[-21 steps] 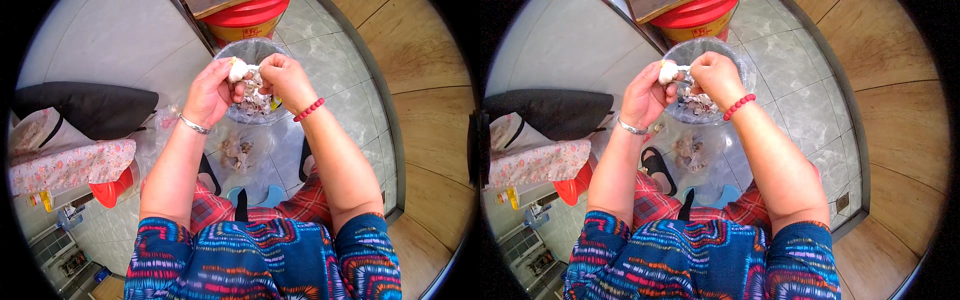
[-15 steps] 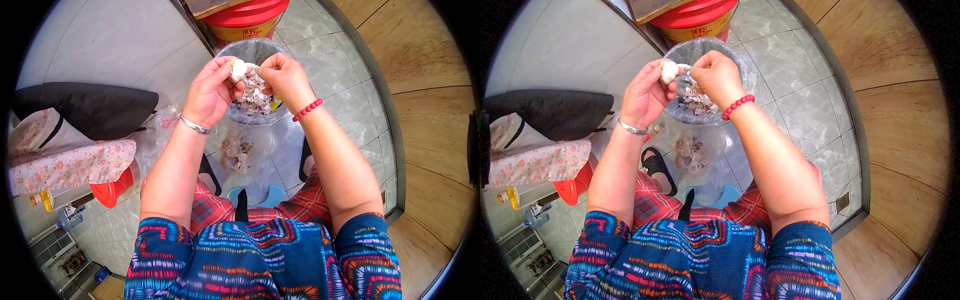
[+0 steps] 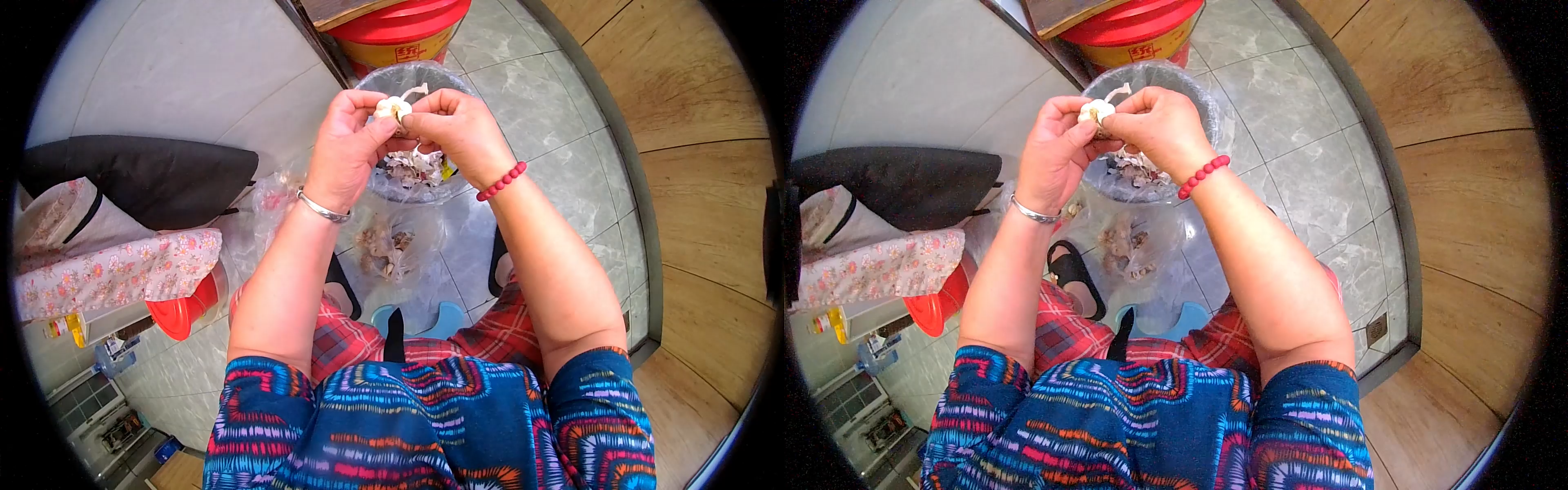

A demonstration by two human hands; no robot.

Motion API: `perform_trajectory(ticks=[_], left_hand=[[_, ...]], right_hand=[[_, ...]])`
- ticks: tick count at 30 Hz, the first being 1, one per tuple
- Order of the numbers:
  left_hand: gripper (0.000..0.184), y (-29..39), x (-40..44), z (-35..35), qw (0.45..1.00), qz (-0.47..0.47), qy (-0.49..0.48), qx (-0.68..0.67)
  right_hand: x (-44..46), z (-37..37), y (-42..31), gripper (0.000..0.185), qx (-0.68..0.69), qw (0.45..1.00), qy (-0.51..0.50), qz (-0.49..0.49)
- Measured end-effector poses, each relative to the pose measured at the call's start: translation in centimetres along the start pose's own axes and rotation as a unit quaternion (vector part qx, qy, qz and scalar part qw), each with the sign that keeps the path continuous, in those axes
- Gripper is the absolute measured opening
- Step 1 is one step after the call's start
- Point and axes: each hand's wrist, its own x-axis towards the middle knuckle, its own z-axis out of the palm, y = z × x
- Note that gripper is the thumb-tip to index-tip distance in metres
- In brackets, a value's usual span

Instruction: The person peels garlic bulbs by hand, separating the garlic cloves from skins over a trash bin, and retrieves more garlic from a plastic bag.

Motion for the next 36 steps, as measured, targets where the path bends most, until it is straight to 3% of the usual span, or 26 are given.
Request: perform_trajectory(ticks=[6,15,20,24,27,29,32,36], left_hand=[[0.023,0.2,0.0,-0.2,0.999,0.009,-0.021,-0.042],[0.024,0.1,0.0,-0.5,0.997,0.001,0.025,0.071],[0.024,-0.1,0.1,-0.8,0.994,-0.022,-0.045,-0.101],[0.024,0.8,-0.1,-0.5,0.991,-0.023,-0.045,-0.125],[0.023,0.9,-0.1,-0.1,0.998,-0.035,0.002,-0.057],[0.024,0.8,-0.1,0.2,0.999,-0.046,0.007,0.012],[0.027,0.6,-0.3,0.4,0.996,-0.018,0.011,0.090],[0.028,0.7,-0.3,0.4,0.996,-0.025,0.004,0.081]], right_hand=[[0.3,0.1,0.7,0.016,0.056,0.998,-0.021,-0.021],[0.2,0.3,0.3,0.008,0.132,0.991,-0.028,0.009],[0.7,-0.2,1.1,0.009,0.160,0.986,-0.029,0.024],[0.8,-0.4,1.1,0.013,0.115,0.992,0.021,0.037],[0.6,0.0,0.4,0.020,0.197,0.980,-0.006,-0.002],[0.6,0.0,0.4,0.029,0.139,0.988,-0.056,-0.031],[0.1,0.2,-0.1,0.031,0.056,0.997,-0.048,-0.039],[0.3,-0.5,-0.1,0.027,0.078,0.994,-0.075,-0.007]])
